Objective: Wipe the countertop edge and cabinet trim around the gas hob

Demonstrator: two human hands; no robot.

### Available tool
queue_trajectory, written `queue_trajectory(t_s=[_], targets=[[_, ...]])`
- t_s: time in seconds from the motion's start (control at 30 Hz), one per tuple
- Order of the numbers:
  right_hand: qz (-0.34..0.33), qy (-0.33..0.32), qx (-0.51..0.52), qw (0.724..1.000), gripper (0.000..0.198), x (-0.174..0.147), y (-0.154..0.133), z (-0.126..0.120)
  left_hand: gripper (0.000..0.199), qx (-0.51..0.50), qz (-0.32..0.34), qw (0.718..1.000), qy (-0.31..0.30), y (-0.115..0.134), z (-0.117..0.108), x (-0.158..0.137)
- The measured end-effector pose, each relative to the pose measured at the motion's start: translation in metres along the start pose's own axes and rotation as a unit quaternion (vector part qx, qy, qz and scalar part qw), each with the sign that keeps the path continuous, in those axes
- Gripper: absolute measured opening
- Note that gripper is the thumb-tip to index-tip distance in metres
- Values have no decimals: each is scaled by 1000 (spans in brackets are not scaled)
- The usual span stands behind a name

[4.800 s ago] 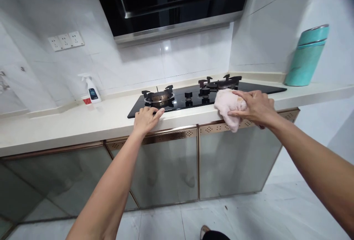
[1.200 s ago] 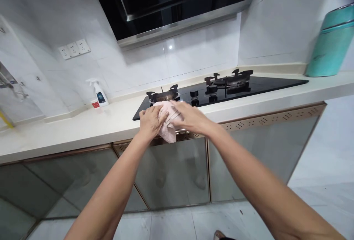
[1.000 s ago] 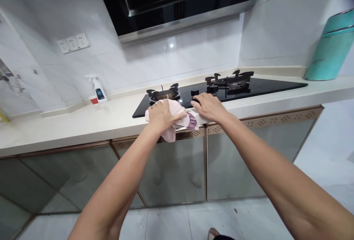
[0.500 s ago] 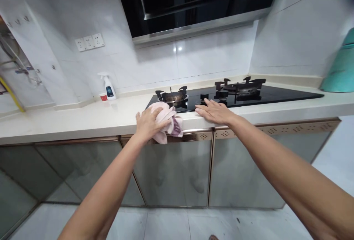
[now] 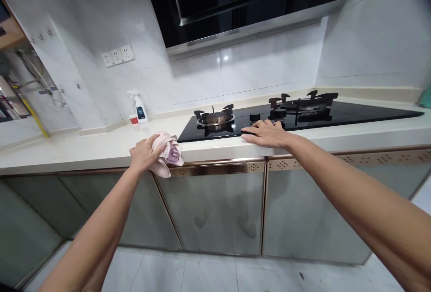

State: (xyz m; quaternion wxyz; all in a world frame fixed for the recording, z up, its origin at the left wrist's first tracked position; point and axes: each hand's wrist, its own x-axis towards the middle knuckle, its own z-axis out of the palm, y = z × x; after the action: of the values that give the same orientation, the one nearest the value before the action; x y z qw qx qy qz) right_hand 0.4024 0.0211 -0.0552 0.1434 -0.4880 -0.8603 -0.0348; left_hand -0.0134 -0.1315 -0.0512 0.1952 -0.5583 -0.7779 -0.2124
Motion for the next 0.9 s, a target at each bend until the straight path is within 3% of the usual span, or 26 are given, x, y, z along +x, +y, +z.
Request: queue_trajectory(t_s=[0.1, 0.23, 0.43, 0.63, 0.77, 0.9], targets=[[14, 25, 47, 998, 79, 1, -1, 3, 65, 7, -5, 1000, 21, 19, 1, -7], [7, 48, 60, 997, 76, 6, 0, 7, 68, 11, 35, 998, 45, 59, 7, -17], [-11, 51, 59, 997, 78, 9, 6, 13, 73, -18, 123, 989, 82, 138, 21, -37], [21, 45, 53, 997, 82, 9, 5, 12, 71, -43, 206, 973, 93, 220, 39, -46], [20, 41, 42, 998, 79, 9, 7, 9, 71, -42, 227, 970, 78, 231, 44, -45], [16, 22, 39, 999, 78, 11, 11, 9, 71, -38, 268, 961, 55, 202, 39, -44]])
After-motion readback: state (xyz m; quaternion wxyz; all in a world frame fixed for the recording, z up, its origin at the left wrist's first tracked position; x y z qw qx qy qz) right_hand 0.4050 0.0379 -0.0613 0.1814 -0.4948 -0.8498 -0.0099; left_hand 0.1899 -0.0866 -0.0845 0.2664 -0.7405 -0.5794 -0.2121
